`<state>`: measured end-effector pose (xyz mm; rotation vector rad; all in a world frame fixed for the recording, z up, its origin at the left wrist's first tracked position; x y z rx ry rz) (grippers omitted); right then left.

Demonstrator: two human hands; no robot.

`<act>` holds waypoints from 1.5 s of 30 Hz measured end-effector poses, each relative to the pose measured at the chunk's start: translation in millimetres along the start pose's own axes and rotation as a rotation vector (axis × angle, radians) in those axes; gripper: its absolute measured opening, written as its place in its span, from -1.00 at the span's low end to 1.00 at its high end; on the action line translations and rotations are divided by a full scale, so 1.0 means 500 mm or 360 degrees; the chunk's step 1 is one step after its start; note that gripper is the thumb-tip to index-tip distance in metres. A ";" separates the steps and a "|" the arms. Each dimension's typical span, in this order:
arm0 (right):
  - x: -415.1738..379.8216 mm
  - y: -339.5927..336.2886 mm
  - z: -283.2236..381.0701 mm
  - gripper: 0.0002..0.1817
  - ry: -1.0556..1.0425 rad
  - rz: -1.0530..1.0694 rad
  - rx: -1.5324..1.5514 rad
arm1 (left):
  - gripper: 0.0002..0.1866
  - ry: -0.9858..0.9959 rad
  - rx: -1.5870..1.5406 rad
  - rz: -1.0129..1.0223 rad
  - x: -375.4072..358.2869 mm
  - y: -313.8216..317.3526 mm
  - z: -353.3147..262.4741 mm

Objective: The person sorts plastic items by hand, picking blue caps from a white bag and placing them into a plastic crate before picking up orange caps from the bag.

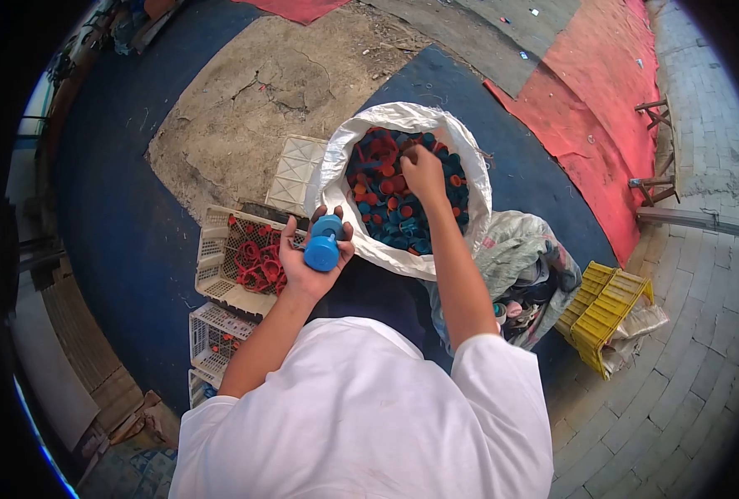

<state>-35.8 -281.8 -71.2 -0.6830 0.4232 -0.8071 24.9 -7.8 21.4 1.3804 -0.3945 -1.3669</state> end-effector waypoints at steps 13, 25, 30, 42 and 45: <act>0.244 0.167 -0.079 -0.06 -0.0623 0.0724 -0.1123 | -0.44 0.0061 0.0120 -0.0017 -0.014 -0.018 -0.012; 0.284 0.157 -0.028 0.01 -0.0480 0.0926 -0.1607 | -0.40 0.0117 0.0268 0.0033 -0.023 -0.049 -0.022; 0.269 0.146 -0.018 0.03 -0.0547 0.0827 -0.1596 | -0.39 0.0124 0.0287 0.0032 -0.027 -0.052 -0.022; 0.292 0.183 -0.131 0.07 -0.0988 0.0510 -0.1313 | -0.40 0.0124 0.0265 0.0075 -0.024 -0.056 -0.011; 0.281 0.171 -0.115 0.10 -0.0977 0.0629 -0.1273 | -0.40 0.0137 0.0253 0.0088 -0.030 -0.060 -0.007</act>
Point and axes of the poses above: each hand's wrist, its own x-axis towards the middle knuckle, its own y-axis out of the palm, z = x × y, the point moved 2 cm from there along x, towards the middle knuckle, and after that the axes turned 6 degrees about -x, right-handed, at the moved point
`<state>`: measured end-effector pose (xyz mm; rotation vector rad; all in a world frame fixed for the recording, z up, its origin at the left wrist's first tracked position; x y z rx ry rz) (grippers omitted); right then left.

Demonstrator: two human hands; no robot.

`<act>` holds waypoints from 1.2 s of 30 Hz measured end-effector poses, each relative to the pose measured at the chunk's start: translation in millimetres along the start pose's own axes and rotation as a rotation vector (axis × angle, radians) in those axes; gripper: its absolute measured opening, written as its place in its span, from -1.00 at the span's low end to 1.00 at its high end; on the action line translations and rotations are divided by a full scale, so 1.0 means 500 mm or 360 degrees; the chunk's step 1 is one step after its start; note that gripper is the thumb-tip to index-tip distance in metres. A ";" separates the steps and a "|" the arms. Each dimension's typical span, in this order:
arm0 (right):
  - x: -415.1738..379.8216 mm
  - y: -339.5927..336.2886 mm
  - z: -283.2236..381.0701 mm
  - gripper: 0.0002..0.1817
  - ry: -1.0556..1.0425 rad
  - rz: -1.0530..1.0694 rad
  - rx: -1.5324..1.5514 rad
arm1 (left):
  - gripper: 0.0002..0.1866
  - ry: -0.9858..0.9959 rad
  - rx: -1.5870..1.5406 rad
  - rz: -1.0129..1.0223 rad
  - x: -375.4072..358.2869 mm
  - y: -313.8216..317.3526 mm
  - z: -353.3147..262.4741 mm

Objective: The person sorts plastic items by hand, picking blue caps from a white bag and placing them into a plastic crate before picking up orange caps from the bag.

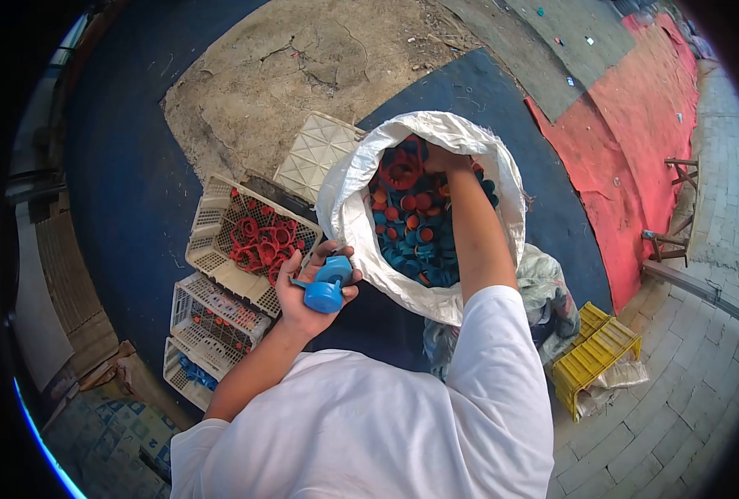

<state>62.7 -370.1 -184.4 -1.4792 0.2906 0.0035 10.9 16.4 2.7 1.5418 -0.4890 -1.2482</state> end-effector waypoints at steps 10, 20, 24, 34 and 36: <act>-0.095 -0.050 0.014 0.02 0.0223 0.0374 0.0858 | -0.41 0.0001 -0.0024 0.0067 -0.028 -0.006 0.021; -0.260 -0.143 0.091 -0.10 0.0765 -0.0273 0.1478 | -0.44 -0.0007 -0.0042 -0.0044 -0.048 0.007 0.054; -0.370 -0.184 0.141 -0.15 0.1056 -0.0410 0.1948 | -0.41 0.0014 -0.0064 -0.0114 -0.038 0.012 0.071; -0.554 -0.272 0.253 -0.31 0.0863 -0.0775 0.2517 | -0.27 -0.0126 -0.0033 0.0052 0.014 0.041 0.126; -0.569 -0.273 0.256 -0.36 0.0886 -0.0847 0.2513 | -0.26 -0.0137 -0.0002 0.0047 0.023 0.043 0.135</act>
Point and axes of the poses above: each hand's wrist, its own x-axis towards the middle knuckle, its own y-axis out of the palm, z = x × y, the point moved 2 cm from there along x, towards the middle knuckle, and after that the axes turned 6 degrees about -x, right-handed, at the moved point
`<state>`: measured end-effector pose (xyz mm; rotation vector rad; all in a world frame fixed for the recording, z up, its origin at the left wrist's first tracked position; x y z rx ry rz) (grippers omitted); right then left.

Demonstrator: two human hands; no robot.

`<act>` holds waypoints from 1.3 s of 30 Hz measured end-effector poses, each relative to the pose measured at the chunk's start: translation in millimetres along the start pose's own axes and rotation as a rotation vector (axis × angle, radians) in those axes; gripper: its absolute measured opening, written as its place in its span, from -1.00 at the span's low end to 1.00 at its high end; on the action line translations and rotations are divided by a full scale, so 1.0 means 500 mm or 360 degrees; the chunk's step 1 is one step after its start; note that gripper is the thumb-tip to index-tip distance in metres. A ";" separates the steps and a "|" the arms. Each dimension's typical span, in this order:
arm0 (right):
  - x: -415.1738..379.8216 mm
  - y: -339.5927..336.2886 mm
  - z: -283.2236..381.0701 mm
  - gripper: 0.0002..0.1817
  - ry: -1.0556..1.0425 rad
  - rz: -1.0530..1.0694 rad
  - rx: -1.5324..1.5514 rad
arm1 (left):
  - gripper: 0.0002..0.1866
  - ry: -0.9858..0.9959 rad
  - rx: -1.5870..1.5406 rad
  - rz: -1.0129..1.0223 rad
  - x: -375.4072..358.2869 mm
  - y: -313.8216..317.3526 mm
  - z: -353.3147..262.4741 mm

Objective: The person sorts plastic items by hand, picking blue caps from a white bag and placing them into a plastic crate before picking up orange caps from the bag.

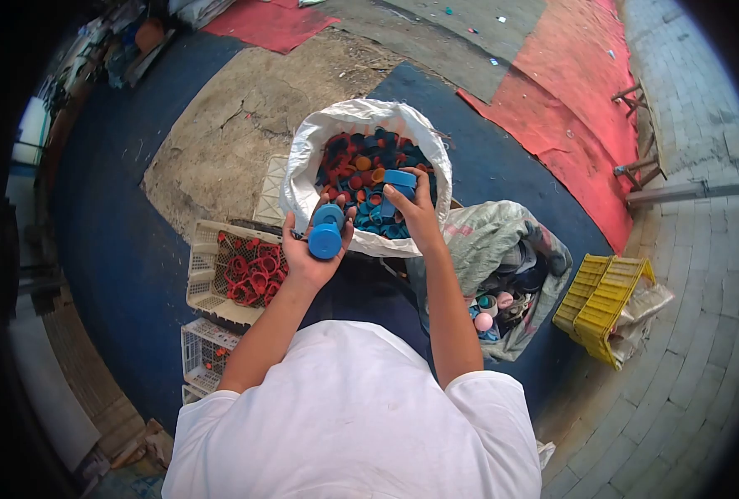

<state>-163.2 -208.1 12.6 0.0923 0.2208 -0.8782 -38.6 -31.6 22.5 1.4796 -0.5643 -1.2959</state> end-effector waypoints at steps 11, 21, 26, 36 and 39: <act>-0.010 -0.023 0.009 -0.28 -0.0253 -0.0089 -0.0286 | -0.25 0.0022 0.0065 -0.0033 0.057 -0.018 0.021; -0.037 0.026 0.065 -0.29 -0.0110 0.0092 -0.0121 | -0.19 0.0046 0.0104 0.0058 0.092 0.004 0.049; -0.034 0.035 0.058 -0.30 -0.0165 -0.0025 -0.0337 | -0.19 0.0042 0.0110 -0.0002 0.101 0.001 0.055; -0.034 0.058 0.088 -0.35 -0.0331 -0.0165 -0.0497 | -0.22 0.0061 -0.0012 0.0000 0.106 0.008 0.053; -0.038 0.061 0.087 -0.35 -0.0372 -0.0204 -0.0593 | -0.22 0.0053 -0.0004 0.0017 0.106 0.007 0.054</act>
Point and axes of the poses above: each hand's wrist, its own x-axis towards the middle knuckle, its own y-axis out of the palm, z = x × y, the point moved 2 cm from there along x, towards the middle knuckle, and after that the axes turned 6 degrees about -x, right-handed, at the moved point
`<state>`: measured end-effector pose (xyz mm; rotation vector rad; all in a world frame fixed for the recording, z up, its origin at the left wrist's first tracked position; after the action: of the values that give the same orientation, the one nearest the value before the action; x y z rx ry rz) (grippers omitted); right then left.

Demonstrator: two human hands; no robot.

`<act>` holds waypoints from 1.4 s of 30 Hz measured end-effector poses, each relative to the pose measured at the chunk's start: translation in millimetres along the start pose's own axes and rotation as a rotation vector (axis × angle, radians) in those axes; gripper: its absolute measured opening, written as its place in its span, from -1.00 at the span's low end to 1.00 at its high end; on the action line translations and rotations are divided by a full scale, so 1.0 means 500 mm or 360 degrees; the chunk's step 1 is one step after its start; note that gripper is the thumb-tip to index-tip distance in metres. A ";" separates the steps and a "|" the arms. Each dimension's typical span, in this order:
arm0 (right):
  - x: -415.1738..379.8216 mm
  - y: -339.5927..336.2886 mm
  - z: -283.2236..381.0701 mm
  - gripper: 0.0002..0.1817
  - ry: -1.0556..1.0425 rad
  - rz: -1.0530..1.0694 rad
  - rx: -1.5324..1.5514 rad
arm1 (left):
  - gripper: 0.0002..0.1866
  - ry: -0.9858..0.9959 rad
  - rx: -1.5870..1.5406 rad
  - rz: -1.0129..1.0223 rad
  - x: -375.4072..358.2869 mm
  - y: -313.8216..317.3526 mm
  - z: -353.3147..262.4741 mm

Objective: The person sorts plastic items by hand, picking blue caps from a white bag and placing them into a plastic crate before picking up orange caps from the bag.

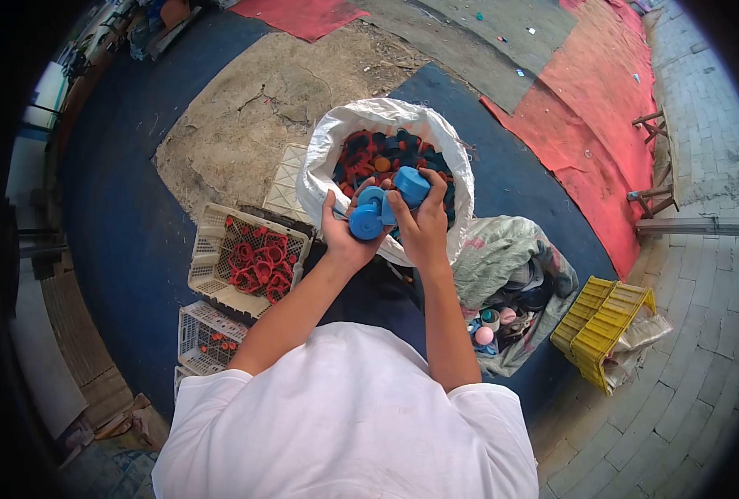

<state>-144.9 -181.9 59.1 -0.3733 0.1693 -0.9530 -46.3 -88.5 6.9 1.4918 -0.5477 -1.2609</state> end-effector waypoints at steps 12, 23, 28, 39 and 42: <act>0.019 -0.005 -0.055 -0.43 0.0248 -0.0010 0.0742 | -0.19 -0.0065 0.0022 0.0080 -0.001 0.010 0.001; 0.020 0.004 -0.056 -0.38 0.0226 -0.0244 0.0421 | -0.21 -0.0059 -0.0004 0.0011 0.005 -0.001 -0.007; 0.035 -0.007 -0.091 -0.28 -0.0087 -0.0551 -0.0351 | -0.21 -0.0052 -0.0053 0.0016 0.003 0.012 -0.003; 0.034 0.017 -0.125 -0.22 0.0753 -0.0151 0.1099 | -0.22 -0.0064 0.0026 0.0134 -0.012 0.022 -0.012; 0.035 0.022 -0.136 -0.22 0.0756 -0.0173 0.1129 | -0.23 -0.0049 -0.0003 0.0125 -0.016 0.021 -0.012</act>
<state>-147.1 -206.6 -7.6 0.5070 0.2297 -1.1304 -40.5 -82.7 19.1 1.4378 -0.6195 -1.2250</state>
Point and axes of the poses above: each hand's wrist, its own x-axis towards the middle knuckle, its own y-axis out of the palm, z = x × y, the point moved 2 cm from there along x, towards the middle knuckle, and after that the axes turned 6 degrees about -x, right-handed, at the moved point
